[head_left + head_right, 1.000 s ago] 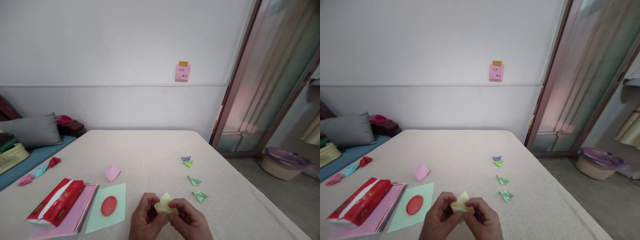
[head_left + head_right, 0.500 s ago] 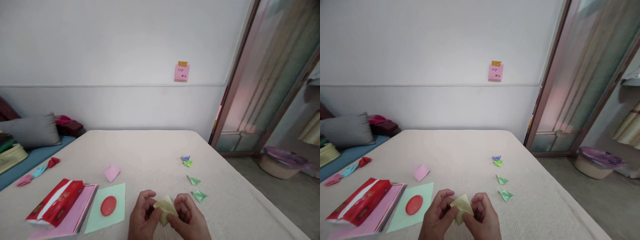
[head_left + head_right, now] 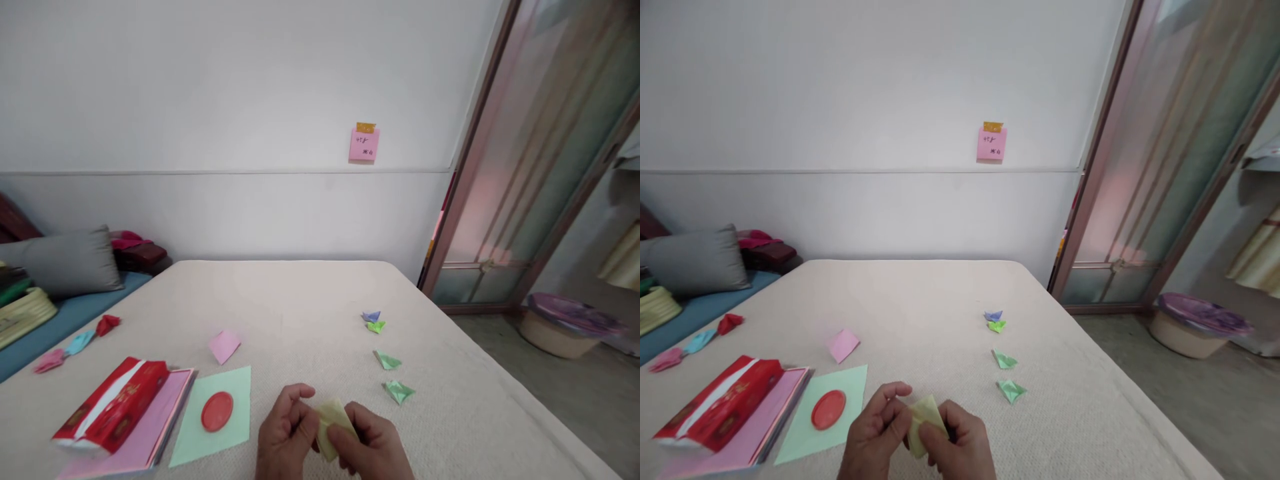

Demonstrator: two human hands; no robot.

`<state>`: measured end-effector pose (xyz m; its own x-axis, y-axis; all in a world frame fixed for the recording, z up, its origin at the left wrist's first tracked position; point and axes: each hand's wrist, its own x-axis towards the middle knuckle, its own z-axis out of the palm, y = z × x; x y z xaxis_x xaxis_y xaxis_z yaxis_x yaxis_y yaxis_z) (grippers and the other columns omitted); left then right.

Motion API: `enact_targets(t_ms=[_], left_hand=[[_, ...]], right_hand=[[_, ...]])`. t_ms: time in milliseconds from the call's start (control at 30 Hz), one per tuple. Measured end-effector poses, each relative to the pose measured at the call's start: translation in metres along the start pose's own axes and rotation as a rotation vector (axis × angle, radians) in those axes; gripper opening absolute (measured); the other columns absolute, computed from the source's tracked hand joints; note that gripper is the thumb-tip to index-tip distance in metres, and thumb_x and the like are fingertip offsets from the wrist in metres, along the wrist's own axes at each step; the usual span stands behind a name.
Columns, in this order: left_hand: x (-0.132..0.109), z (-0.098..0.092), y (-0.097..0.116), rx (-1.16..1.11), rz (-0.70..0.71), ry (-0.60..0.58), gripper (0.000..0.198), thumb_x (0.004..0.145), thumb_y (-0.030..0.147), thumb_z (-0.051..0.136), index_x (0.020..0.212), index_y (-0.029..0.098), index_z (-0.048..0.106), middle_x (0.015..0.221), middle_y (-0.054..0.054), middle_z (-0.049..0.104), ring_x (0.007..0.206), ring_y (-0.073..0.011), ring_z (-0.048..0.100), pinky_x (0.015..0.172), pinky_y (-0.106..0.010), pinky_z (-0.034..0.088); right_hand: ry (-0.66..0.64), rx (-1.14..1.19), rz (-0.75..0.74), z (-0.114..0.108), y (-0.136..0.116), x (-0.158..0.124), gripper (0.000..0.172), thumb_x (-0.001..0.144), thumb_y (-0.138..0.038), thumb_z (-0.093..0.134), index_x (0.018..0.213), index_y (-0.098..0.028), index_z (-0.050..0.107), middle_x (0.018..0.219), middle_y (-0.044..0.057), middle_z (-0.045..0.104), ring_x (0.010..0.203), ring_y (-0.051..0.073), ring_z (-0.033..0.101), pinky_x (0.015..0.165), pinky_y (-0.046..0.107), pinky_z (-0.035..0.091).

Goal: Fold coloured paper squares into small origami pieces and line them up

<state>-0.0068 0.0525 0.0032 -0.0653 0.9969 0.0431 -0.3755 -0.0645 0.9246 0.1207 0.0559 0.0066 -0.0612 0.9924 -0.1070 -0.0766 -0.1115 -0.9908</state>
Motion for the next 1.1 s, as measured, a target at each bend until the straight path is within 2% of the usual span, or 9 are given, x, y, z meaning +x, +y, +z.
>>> enact_targets(t_ms=[133, 267, 433, 567, 667, 833, 933, 1000, 1100], left_hand=[[0.001, 0.003, 0.003, -0.008, -0.086, -0.005, 0.039, 0.073, 0.047, 0.067, 0.096, 0.017, 0.058, 0.052, 0.005, 0.054, 0.048, -0.0118, 0.049, 0.049, -0.024, 0.038], [0.002, 0.003, 0.002, 0.001, -0.132, -0.139, 0.033, 0.063, 0.042, 0.077, 0.066, 0.016, 0.057, 0.056, 0.000, 0.062, 0.050, -0.0129, 0.053, 0.051, -0.024, 0.037], [0.003, -0.002, 0.002, 0.080, -0.167, -0.083, 0.035, 0.067, 0.043, 0.073, 0.053, 0.016, 0.054, 0.048, 0.001, 0.057, 0.048, -0.0123, 0.048, 0.050, -0.024, 0.032], [0.002, -0.005, 0.011, 0.053, -0.201, -0.068, 0.034, 0.072, 0.043, 0.067, 0.054, 0.016, 0.056, 0.048, 0.002, 0.054, 0.049, -0.0118, 0.044, 0.051, -0.024, 0.031], [0.003, -0.004, 0.015, 0.064, -0.205, -0.046, 0.035, 0.071, 0.042, 0.069, 0.053, 0.016, 0.054, 0.048, 0.003, 0.052, 0.049, -0.0111, 0.042, 0.051, -0.024, 0.030], [0.005, -0.001, 0.006, 0.013, -0.199, -0.100, 0.032, 0.075, 0.042, 0.067, 0.062, 0.015, 0.056, 0.053, 0.002, 0.055, 0.052, -0.0115, 0.047, 0.053, -0.024, 0.034], [0.006, 0.001, -0.003, -0.002, -0.161, -0.154, 0.029, 0.070, 0.041, 0.072, 0.072, 0.015, 0.060, 0.058, 0.001, 0.060, 0.052, -0.0110, 0.049, 0.052, -0.023, 0.034], [0.007, 0.002, -0.006, -0.005, -0.155, -0.163, 0.029, 0.067, 0.038, 0.075, 0.077, 0.014, 0.062, 0.060, 0.000, 0.062, 0.050, -0.0096, 0.048, 0.050, -0.021, 0.033], [0.006, 0.002, 0.000, -0.095, -0.186, -0.124, 0.026, 0.069, 0.033, 0.074, 0.084, 0.014, 0.066, 0.063, 0.000, 0.063, 0.052, -0.0084, 0.049, 0.051, -0.020, 0.034]], right_hand=[[0.003, 0.028, 0.029, 0.000, -0.004, -0.001, 0.019, 0.062, -0.032, 0.062, 0.051, -0.019, 0.053, 0.043, -0.006, 0.048, 0.039, 0.008, 0.036, 0.039, 0.022, 0.024], [0.019, 0.031, 0.024, -0.001, -0.008, -0.002, 0.019, 0.062, -0.030, 0.063, 0.051, -0.018, 0.053, 0.042, -0.007, 0.043, 0.039, 0.007, 0.035, 0.038, 0.021, 0.023], [-0.037, 0.048, 0.037, -0.003, -0.003, 0.000, 0.021, 0.064, -0.032, 0.065, 0.052, -0.017, 0.055, 0.042, -0.006, 0.048, 0.037, 0.007, 0.037, 0.037, 0.020, 0.025], [-0.131, 0.109, 0.113, -0.006, 0.003, 0.004, 0.027, 0.063, -0.040, 0.067, 0.058, -0.014, 0.065, 0.044, -0.001, 0.058, 0.038, 0.009, 0.046, 0.040, 0.021, 0.034], [-0.139, 0.120, 0.162, -0.008, 0.003, 0.005, 0.029, 0.060, -0.041, 0.070, 0.053, -0.015, 0.061, 0.046, 0.000, 0.060, 0.037, 0.009, 0.050, 0.037, 0.020, 0.033], [-0.047, 0.115, 0.136, -0.009, 0.000, 0.004, 0.030, 0.060, -0.038, 0.071, 0.050, -0.016, 0.054, 0.047, -0.002, 0.059, 0.034, 0.008, 0.049, 0.032, 0.018, 0.030], [0.009, 0.141, 0.126, -0.009, 0.002, 0.005, 0.031, 0.064, -0.039, 0.070, 0.050, -0.015, 0.055, 0.043, -0.003, 0.056, 0.033, 0.007, 0.045, 0.032, 0.017, 0.028], [0.009, 0.136, 0.115, -0.009, 0.003, 0.004, 0.032, 0.066, -0.040, 0.070, 0.051, -0.015, 0.056, 0.040, -0.003, 0.054, 0.033, 0.007, 0.043, 0.033, 0.017, 0.028], [-0.065, 0.122, 0.054, -0.010, -0.001, 0.002, 0.035, 0.069, -0.045, 0.068, 0.055, -0.013, 0.061, 0.040, -0.002, 0.054, 0.036, 0.008, 0.045, 0.036, 0.018, 0.030]])
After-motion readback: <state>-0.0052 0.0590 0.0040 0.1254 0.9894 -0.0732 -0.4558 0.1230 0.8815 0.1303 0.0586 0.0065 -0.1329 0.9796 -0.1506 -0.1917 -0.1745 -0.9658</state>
